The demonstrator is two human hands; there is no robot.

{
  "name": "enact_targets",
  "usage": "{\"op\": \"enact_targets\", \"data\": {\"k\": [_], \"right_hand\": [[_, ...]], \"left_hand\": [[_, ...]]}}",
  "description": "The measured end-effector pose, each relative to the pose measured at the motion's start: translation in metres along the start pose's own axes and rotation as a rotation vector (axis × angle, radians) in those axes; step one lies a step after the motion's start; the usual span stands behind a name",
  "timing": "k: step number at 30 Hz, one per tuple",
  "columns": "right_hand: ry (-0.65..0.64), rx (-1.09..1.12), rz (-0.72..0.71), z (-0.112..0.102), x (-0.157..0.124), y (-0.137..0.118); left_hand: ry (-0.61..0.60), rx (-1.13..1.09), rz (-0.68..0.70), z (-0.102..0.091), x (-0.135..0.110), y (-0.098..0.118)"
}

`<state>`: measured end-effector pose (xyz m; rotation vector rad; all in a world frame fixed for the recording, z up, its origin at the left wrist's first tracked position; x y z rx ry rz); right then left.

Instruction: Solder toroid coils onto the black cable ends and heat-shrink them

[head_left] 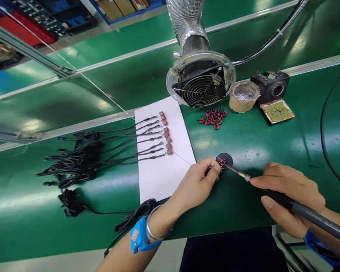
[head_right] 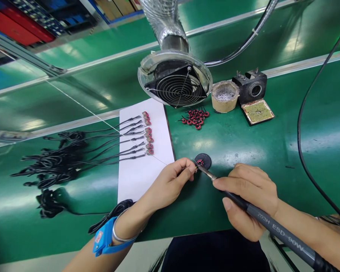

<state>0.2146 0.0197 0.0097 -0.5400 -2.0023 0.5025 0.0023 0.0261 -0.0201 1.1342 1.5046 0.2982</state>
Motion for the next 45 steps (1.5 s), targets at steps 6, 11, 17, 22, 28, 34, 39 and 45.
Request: {"op": "enact_targets", "data": {"k": [6, 11, 17, 22, 28, 34, 39, 45], "right_hand": [[0.104, -0.032, -0.086, -0.002, 0.001, 0.006], [-0.014, -0.076, -0.032, 0.009, 0.013, 0.019], [-0.263, -0.085, -0.113, 0.036, 0.025, 0.045], [-0.234, -0.065, -0.149, 0.044, 0.026, 0.053], [-0.242, -0.050, -0.213, 0.041, 0.025, 0.046], [-0.202, -0.090, -0.215, 0.042, 0.024, 0.042], [-0.192, -0.075, -0.176, 0.042, 0.021, 0.038], [-0.136, -0.053, -0.142, 0.045, 0.019, 0.033]], "left_hand": [[-0.020, -0.033, 0.007, -0.001, 0.001, 0.001], [-0.042, -0.104, -0.001, -0.002, 0.003, 0.002], [-0.073, -0.144, 0.018, -0.005, 0.006, 0.000], [-0.133, -0.107, 0.049, -0.006, 0.004, 0.000], [-0.129, -0.093, 0.065, -0.006, -0.003, 0.004], [-0.068, -0.008, 0.095, -0.006, -0.008, 0.009], [-0.037, -0.024, 0.098, -0.003, -0.007, 0.010], [-0.038, -0.109, 0.077, 0.002, -0.005, 0.008]]}}
Point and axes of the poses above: each hand's wrist, its own x-axis towards the middle knuckle, its own z-axis out of the palm, y = z × x, the point moved 2 cm from there along x, towards the middle knuckle, and after that the axes turned 13 degrees about -z, right-handed, at the moved point
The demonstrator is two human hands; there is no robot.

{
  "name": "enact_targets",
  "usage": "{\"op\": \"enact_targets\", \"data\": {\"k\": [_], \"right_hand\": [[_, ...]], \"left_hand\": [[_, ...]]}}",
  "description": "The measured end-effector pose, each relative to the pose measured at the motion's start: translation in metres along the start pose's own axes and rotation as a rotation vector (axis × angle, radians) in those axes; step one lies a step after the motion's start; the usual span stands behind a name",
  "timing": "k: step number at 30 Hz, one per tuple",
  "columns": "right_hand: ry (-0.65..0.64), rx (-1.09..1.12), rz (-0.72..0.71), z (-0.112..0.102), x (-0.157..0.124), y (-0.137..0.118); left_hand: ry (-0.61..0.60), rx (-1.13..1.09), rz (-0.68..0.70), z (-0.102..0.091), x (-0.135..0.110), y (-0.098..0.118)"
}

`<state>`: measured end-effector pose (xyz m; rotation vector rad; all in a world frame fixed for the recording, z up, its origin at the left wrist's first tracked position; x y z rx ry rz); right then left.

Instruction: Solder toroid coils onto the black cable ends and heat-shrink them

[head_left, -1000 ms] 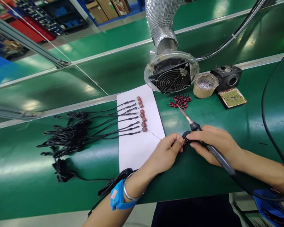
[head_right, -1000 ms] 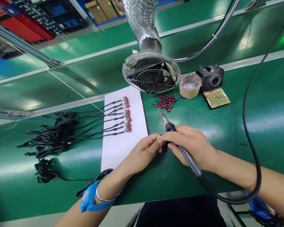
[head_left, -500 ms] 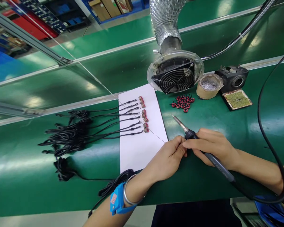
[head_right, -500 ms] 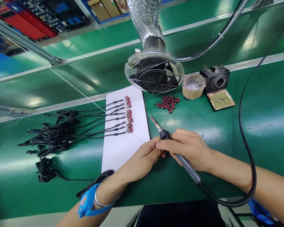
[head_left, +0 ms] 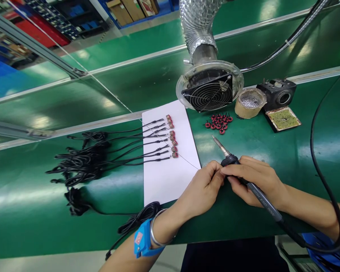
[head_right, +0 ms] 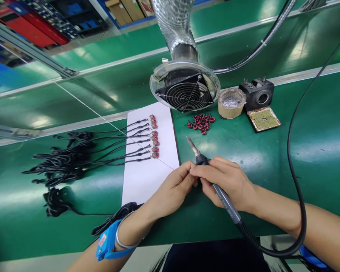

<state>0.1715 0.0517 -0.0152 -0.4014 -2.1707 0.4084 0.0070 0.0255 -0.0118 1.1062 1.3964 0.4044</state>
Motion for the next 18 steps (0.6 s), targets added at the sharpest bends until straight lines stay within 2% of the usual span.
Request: {"op": "enact_targets", "data": {"k": [3, 8, 11, 14, 18], "right_hand": [[0.000, 0.017, -0.011, -0.001, -0.001, 0.000], [-0.116, -0.006, -0.140, -0.004, -0.003, 0.005], [-0.105, -0.118, -0.151, -0.007, 0.000, 0.010], [-0.021, -0.102, -0.056, -0.018, 0.003, 0.010], [0.122, -0.008, 0.169, -0.044, -0.003, -0.001]], "left_hand": [[-0.051, -0.053, -0.047, -0.001, 0.002, 0.000], [-0.155, -0.095, -0.160, -0.006, 0.008, 0.000], [-0.127, -0.159, -0.162, -0.004, 0.011, 0.000], [-0.011, -0.197, -0.156, 0.000, 0.014, 0.001], [0.077, -0.200, -0.157, 0.005, 0.016, -0.002]]}}
Point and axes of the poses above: each hand's wrist, its own x-axis towards the middle knuckle, its own z-axis out of the palm, y = z × x, the point moved 2 cm from there along x, towards the middle knuckle, and after that the axes turned 13 degrees about -z, right-handed, at the moved point
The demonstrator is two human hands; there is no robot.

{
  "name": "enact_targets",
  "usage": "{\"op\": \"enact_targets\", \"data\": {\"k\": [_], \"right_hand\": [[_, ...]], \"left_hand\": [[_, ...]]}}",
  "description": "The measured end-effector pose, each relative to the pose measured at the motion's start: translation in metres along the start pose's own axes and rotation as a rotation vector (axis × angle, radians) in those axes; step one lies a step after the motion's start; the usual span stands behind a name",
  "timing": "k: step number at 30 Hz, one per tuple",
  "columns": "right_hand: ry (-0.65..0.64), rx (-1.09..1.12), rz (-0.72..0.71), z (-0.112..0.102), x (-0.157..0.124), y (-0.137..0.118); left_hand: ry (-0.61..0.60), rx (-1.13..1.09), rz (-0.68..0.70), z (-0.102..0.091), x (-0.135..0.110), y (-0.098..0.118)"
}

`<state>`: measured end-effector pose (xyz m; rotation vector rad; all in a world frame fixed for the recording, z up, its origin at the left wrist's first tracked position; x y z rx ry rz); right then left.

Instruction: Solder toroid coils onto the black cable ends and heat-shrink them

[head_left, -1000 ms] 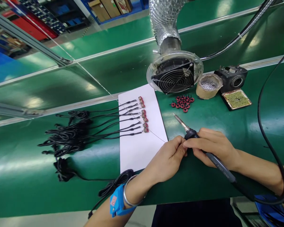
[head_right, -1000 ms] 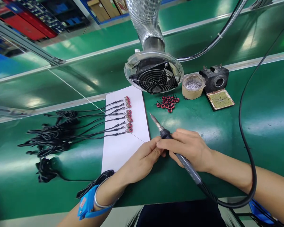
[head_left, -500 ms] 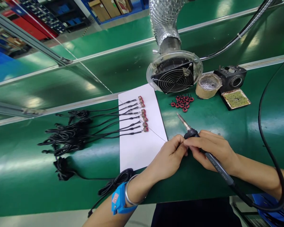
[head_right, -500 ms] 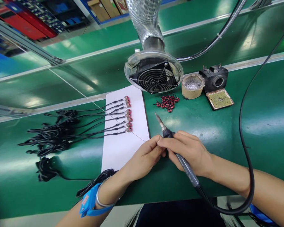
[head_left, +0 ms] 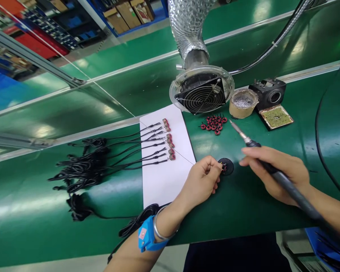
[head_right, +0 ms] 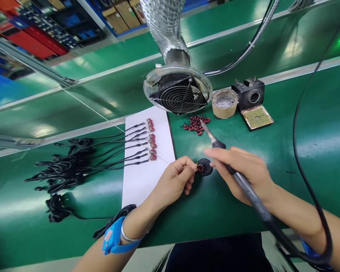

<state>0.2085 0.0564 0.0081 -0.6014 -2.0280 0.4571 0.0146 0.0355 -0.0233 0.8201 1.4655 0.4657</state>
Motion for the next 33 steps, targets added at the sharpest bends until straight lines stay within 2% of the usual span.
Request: {"op": "enact_targets", "data": {"k": [4, 8, 21, 33], "right_hand": [[0.021, 0.063, 0.146, -0.018, -0.014, -0.005], [0.012, 0.120, 0.204, -0.019, -0.021, -0.004], [-0.033, 0.175, 0.212, -0.012, -0.018, -0.001], [-0.012, 0.175, 0.142, -0.007, -0.020, -0.008]], "left_hand": [[0.037, 0.021, 0.012, 0.001, 0.000, -0.003], [0.057, 0.046, 0.019, 0.000, -0.001, -0.005], [0.076, 0.094, 0.020, 0.000, -0.001, -0.006], [0.082, 0.141, 0.053, -0.001, -0.002, -0.007]]}}
Point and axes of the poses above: each hand's wrist, its own x-axis towards the middle knuckle, its own z-axis out of the palm, y = z × x, the point moved 2 cm from there along x, towards the middle knuckle, and after that the axes turned 13 degrees about -z, right-handed, at the moved point
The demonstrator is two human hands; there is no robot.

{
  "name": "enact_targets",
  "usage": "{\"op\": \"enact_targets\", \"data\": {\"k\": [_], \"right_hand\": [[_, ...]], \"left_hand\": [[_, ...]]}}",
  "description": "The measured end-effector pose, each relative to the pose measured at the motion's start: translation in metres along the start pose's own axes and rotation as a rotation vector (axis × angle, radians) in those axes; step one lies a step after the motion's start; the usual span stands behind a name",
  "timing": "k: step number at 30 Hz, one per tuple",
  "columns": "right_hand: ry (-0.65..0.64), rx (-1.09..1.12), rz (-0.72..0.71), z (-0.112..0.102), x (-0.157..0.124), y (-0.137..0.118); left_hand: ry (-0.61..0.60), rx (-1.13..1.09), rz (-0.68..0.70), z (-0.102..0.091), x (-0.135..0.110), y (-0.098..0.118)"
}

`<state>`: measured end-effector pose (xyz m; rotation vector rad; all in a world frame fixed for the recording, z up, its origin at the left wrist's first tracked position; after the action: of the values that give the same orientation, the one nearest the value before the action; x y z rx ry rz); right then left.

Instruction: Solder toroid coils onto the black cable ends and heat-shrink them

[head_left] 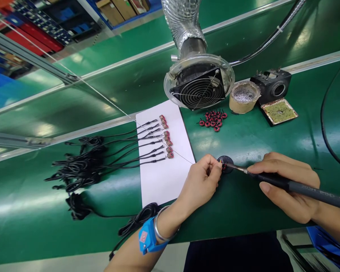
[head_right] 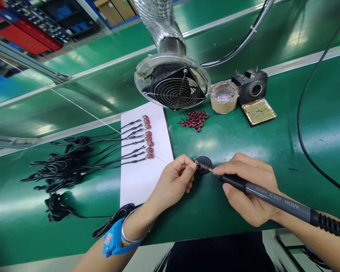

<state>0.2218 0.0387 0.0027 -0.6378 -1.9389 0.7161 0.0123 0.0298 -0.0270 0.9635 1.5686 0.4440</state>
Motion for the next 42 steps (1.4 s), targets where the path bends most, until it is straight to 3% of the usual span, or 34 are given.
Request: {"op": "enact_targets", "data": {"k": [24, 28, 32, 36, 42], "right_hand": [[0.048, -0.099, -0.038, -0.006, 0.005, 0.000], [0.104, -0.279, -0.139, -0.015, 0.014, 0.018], [0.220, -0.557, -0.171, -0.027, 0.028, 0.054], [0.094, -0.532, -0.103, -0.023, 0.032, 0.074], [-0.136, -0.272, -0.207, 0.015, 0.017, 0.048]], "left_hand": [[-0.014, -0.018, -0.005, 0.000, 0.001, -0.001], [-0.046, 0.016, 0.000, -0.002, -0.003, 0.001], [-0.093, 0.079, 0.016, -0.008, -0.011, 0.002], [-0.108, 0.164, 0.022, -0.012, -0.017, -0.001], [-0.099, 0.316, 0.052, -0.011, -0.020, 0.001]]}}
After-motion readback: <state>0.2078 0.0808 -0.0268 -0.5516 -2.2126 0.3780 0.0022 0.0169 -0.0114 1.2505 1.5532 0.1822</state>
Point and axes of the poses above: each hand's wrist, its own x-axis towards the middle knuckle, its own z-axis out of the palm, y = z × x, the point moved 2 cm from there along x, towards the middle knuckle, and after that the axes turned 13 degrees about -z, right-handed, at the moved point
